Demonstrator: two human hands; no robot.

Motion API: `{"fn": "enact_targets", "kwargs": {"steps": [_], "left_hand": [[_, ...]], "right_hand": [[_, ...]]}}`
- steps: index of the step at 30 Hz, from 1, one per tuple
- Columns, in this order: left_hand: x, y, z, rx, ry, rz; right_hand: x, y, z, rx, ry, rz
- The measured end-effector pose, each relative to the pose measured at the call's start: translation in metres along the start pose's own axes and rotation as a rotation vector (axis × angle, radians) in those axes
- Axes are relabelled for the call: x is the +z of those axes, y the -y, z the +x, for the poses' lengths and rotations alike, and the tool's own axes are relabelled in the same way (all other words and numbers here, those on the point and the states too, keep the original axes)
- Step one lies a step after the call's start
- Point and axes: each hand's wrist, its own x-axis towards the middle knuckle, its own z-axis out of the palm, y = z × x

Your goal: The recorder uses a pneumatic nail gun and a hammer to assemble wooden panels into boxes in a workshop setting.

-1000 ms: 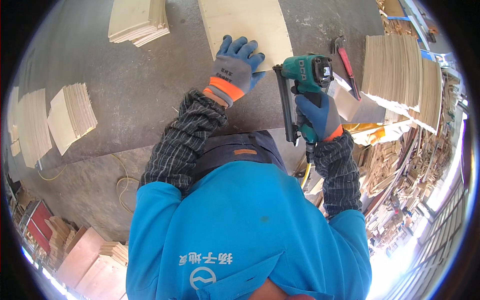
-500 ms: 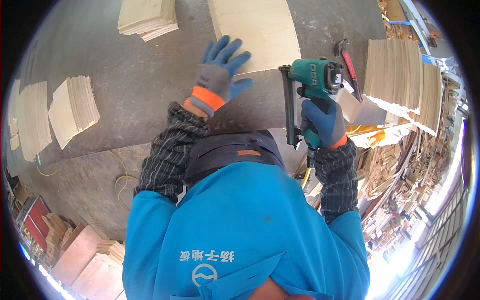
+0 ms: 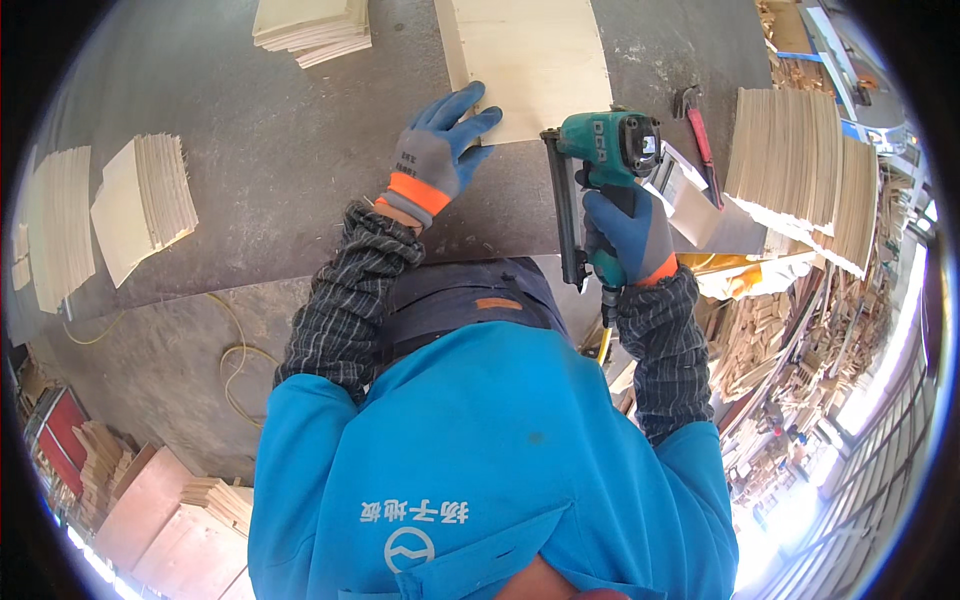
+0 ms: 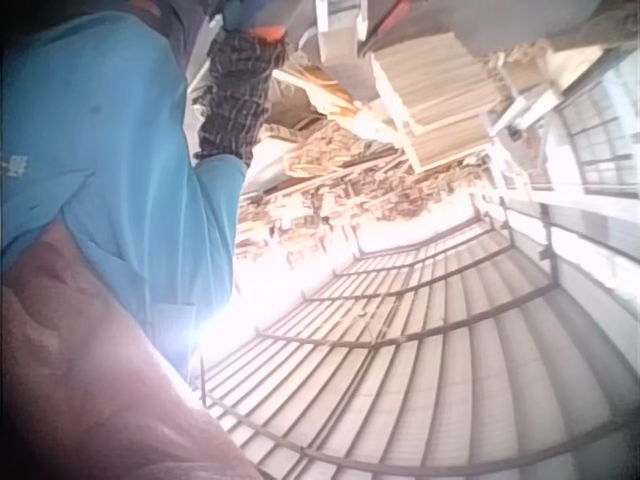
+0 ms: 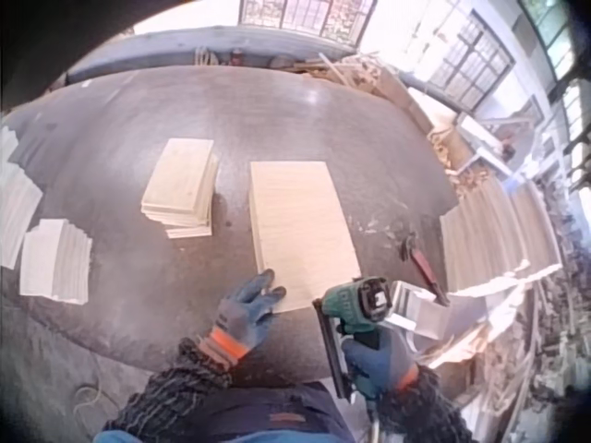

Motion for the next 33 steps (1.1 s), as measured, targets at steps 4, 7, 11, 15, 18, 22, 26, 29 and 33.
{"fn": "enact_targets", "kwargs": {"steps": [4,7,11,15,18,22,26,29,33], "left_hand": [[0.001,0.001,0.000,0.010,-0.005,-0.003],[0.005,0.004,-0.002,-0.010,-0.010,-0.024],[0.006,0.006,-0.003,-0.002,-0.015,-0.026],[0.006,0.009,-0.005,-0.013,-0.007,-0.031],[0.009,0.011,-0.007,-0.012,-0.015,-0.038],[0.007,0.008,-0.006,0.009,-0.005,0.003],[0.008,0.009,-0.007,-0.017,-0.005,-0.026],[0.007,0.011,-0.009,-0.002,0.004,-0.026],[0.009,0.011,-0.009,-0.007,0.003,-0.016]], "right_hand": [[-0.002,-0.008,0.003,-0.030,-0.003,-0.010],[-0.002,-0.006,0.001,-0.017,0.006,-0.010],[0.001,-0.003,0.000,-0.015,-0.027,-0.051],[0.003,0.012,-0.013,-0.015,0.003,-0.006],[0.008,0.021,-0.018,-0.019,0.018,0.011],[0.024,0.015,-0.013,0.018,0.023,0.028],[0.034,0.011,-0.008,0.017,0.065,-0.001],[0.036,0.008,-0.006,-0.010,0.064,-0.036],[0.038,0.010,-0.005,-0.030,0.065,-0.075]]}}
